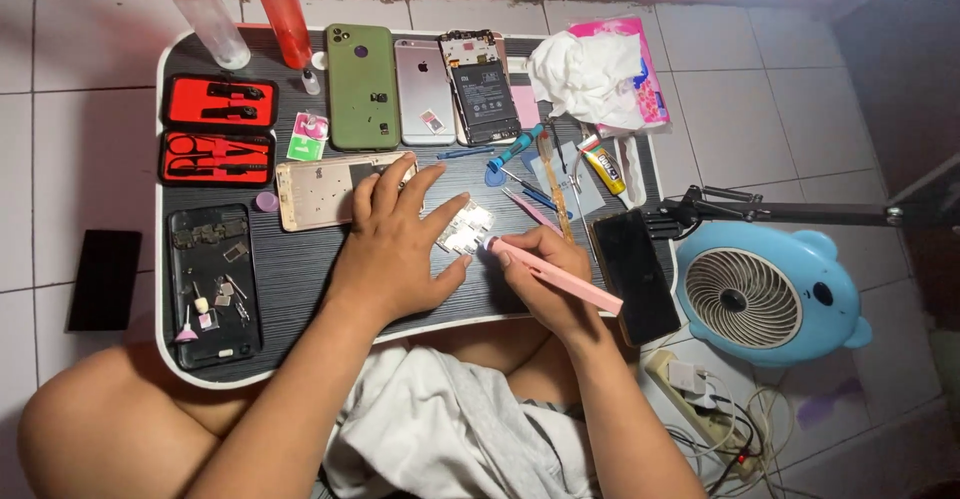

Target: Repairing a small electronic circuit board using a specialized tool on a portable desk.

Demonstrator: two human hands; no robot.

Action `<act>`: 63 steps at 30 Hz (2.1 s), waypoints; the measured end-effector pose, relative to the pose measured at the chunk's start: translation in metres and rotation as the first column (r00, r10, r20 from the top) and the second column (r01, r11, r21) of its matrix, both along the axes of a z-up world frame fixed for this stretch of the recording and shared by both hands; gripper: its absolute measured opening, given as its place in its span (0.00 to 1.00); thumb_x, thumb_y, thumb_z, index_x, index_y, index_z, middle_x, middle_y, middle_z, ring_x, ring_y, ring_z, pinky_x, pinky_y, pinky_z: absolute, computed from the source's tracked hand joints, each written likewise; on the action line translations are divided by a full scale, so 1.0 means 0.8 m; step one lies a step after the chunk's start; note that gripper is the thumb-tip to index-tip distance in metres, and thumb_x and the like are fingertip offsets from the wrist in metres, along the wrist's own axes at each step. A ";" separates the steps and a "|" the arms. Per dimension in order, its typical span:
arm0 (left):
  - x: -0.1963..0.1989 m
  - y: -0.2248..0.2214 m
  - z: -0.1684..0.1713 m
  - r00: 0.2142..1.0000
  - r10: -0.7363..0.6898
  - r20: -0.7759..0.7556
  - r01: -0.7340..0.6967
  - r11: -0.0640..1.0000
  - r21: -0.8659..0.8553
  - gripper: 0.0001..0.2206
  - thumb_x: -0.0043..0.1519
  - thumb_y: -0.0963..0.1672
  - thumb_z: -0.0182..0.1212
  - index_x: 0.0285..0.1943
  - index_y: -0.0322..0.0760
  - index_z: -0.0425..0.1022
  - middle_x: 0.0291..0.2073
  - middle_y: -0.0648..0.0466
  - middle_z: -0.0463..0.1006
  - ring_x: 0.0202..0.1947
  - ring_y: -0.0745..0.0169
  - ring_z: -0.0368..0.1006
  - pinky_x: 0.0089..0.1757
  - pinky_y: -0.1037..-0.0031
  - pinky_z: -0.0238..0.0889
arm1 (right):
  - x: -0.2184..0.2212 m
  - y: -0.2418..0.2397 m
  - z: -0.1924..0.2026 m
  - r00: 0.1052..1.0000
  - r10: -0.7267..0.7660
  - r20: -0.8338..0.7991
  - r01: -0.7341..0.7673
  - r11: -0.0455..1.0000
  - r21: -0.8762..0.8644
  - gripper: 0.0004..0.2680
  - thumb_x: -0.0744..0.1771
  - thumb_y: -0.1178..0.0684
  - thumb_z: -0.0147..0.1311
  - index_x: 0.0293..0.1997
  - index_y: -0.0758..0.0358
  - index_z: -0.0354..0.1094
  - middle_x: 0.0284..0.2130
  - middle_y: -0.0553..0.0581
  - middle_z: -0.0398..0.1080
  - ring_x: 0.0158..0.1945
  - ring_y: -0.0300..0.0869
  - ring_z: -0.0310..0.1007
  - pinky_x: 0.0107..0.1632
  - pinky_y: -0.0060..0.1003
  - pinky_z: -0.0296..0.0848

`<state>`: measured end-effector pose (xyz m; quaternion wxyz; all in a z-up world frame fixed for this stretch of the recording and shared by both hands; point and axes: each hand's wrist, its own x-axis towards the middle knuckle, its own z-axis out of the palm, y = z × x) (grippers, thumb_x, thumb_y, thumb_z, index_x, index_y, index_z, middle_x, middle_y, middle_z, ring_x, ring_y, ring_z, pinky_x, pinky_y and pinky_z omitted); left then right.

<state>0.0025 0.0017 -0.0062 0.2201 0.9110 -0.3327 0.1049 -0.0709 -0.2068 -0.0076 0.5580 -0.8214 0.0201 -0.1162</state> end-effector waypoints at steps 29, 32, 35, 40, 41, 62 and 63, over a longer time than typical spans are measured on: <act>-0.002 -0.003 0.000 0.999 0.012 -0.029 -0.012 1.000 0.019 0.27 0.53 0.56 0.60 0.61 0.48 0.77 0.68 0.47 0.63 0.73 0.40 0.45 0.63 0.46 0.34 | 0.004 -0.002 -0.003 0.998 0.067 0.021 -0.068 0.995 0.071 0.08 0.65 0.59 0.62 0.43 0.74 0.77 0.19 0.64 0.75 0.23 0.38 0.69 0.25 0.29 0.65; -0.001 -0.002 0.000 0.999 0.014 -0.029 -0.013 1.000 0.017 0.27 0.53 0.56 0.60 0.60 0.48 0.77 0.68 0.47 0.63 0.73 0.40 0.45 0.63 0.46 0.34 | 0.005 -0.001 -0.002 0.997 0.067 0.033 -0.069 0.995 0.074 0.08 0.65 0.59 0.62 0.43 0.74 0.77 0.18 0.64 0.74 0.22 0.38 0.69 0.25 0.29 0.64; -0.002 -0.002 -0.001 0.999 0.013 -0.029 -0.013 1.000 0.017 0.27 0.53 0.56 0.60 0.60 0.48 0.78 0.67 0.47 0.63 0.73 0.40 0.45 0.63 0.46 0.34 | 0.004 0.001 0.004 0.996 0.083 0.039 -0.085 0.995 0.060 0.08 0.64 0.58 0.63 0.42 0.74 0.77 0.17 0.63 0.73 0.22 0.37 0.66 0.24 0.29 0.62; -0.001 -0.002 0.001 0.999 0.008 -0.040 -0.008 1.000 0.014 0.27 0.53 0.56 0.60 0.60 0.48 0.77 0.67 0.47 0.63 0.73 0.40 0.45 0.63 0.46 0.34 | 0.005 0.001 0.005 0.993 0.112 0.038 -0.114 0.992 0.057 0.07 0.64 0.58 0.64 0.41 0.73 0.77 0.16 0.63 0.71 0.21 0.37 0.64 0.23 0.29 0.61; -0.002 -0.002 0.002 0.999 0.009 -0.040 -0.009 1.000 0.016 0.27 0.53 0.56 0.60 0.60 0.48 0.77 0.67 0.47 0.63 0.73 0.40 0.45 0.63 0.46 0.34 | 0.004 0.001 0.005 0.993 0.109 0.039 -0.111 0.992 0.055 0.07 0.64 0.58 0.63 0.41 0.73 0.77 0.16 0.63 0.71 0.21 0.37 0.64 0.23 0.29 0.60; -0.002 -0.002 0.002 0.999 0.006 -0.041 -0.004 1.000 0.029 0.26 0.54 0.56 0.60 0.60 0.48 0.77 0.67 0.47 0.63 0.73 0.40 0.45 0.63 0.46 0.34 | 0.005 -0.003 0.004 0.991 0.130 0.017 -0.130 0.990 0.049 0.08 0.65 0.58 0.63 0.42 0.73 0.77 0.18 0.65 0.74 0.24 0.39 0.69 0.26 0.30 0.65; -0.002 -0.003 0.002 0.999 0.004 -0.035 -0.003 1.000 0.024 0.26 0.54 0.56 0.60 0.60 0.48 0.77 0.67 0.47 0.63 0.73 0.39 0.45 0.63 0.46 0.34 | 0.005 -0.003 0.004 0.991 0.132 0.016 -0.132 0.990 0.055 0.08 0.65 0.58 0.63 0.42 0.73 0.77 0.19 0.65 0.74 0.25 0.39 0.69 0.26 0.30 0.65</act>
